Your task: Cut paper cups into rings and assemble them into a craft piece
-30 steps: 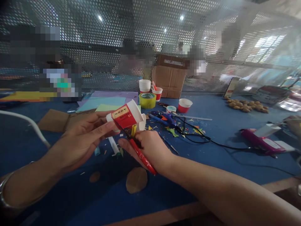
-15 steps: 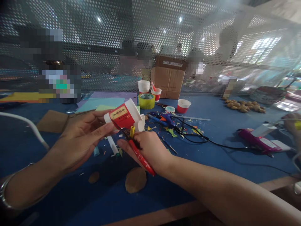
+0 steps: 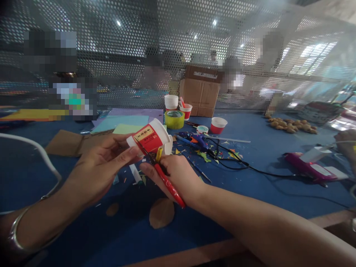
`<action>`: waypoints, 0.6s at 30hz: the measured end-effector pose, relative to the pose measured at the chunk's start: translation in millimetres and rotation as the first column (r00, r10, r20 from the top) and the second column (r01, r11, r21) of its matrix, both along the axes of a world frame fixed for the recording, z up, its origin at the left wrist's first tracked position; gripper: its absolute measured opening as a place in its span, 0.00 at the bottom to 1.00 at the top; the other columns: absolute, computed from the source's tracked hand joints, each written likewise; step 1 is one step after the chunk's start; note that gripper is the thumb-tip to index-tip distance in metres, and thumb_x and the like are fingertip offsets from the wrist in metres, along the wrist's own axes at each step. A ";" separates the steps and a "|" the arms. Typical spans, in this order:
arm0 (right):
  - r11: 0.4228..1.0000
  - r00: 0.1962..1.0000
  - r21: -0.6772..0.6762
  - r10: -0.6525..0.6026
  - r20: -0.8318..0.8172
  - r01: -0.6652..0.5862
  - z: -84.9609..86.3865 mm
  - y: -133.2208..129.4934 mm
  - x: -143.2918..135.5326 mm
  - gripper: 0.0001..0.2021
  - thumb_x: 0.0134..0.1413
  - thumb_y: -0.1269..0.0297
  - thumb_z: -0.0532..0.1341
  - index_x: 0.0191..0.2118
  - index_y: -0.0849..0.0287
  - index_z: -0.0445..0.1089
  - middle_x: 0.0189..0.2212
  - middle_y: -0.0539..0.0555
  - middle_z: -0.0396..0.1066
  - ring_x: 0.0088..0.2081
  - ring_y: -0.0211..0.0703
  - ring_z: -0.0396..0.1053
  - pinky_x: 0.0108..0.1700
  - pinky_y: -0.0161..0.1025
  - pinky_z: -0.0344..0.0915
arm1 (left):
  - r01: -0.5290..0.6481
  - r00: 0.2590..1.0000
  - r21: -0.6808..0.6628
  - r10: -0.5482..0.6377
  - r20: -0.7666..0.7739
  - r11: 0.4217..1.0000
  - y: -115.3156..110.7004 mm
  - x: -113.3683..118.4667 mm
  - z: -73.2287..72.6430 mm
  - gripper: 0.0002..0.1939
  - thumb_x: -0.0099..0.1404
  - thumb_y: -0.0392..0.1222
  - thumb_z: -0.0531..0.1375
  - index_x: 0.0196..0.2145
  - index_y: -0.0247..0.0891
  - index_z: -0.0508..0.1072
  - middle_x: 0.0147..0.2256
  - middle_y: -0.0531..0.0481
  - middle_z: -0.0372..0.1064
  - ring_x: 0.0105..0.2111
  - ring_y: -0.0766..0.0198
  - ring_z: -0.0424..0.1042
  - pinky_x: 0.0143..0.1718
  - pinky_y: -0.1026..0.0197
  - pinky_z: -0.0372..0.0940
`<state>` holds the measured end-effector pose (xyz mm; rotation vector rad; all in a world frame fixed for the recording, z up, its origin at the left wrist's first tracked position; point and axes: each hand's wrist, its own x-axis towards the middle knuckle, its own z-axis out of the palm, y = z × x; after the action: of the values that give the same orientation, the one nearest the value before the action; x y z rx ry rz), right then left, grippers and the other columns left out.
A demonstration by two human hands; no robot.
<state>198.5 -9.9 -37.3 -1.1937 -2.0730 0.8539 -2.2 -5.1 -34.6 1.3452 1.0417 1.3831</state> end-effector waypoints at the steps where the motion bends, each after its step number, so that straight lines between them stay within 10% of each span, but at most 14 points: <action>1: 1.000 1.000 0.001 -0.003 0.008 0.003 0.4 -0.5 -0.1 0.27 0.68 0.44 0.58 0.23 0.59 0.67 0.21 0.48 0.62 0.23 0.34 0.58 0.25 0.33 0.51 | -0.001 1.000 -0.008 0.001 -0.011 1.000 -0.5 0.0 0.1 0.22 0.58 0.51 0.77 0.47 0.42 0.79 0.39 0.51 0.83 0.39 0.63 0.80 0.42 0.63 0.74; 18: 0.999 0.999 0.006 -0.043 0.010 0.043 1.9 -1.4 -3.6 0.29 0.68 0.42 0.59 0.21 0.58 0.63 0.17 0.46 0.58 0.21 0.33 0.53 0.25 0.34 0.49 | -0.024 0.992 0.077 0.034 -0.121 0.997 -2.7 -1.1 1.5 0.22 0.63 0.52 0.73 0.51 0.42 0.77 0.47 0.48 0.81 0.45 0.57 0.79 0.47 0.59 0.73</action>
<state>194.9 -11.3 -35.4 -1.2368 -2.0492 0.8228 -3.3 -7.8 -33.0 1.4912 1.1033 1.3873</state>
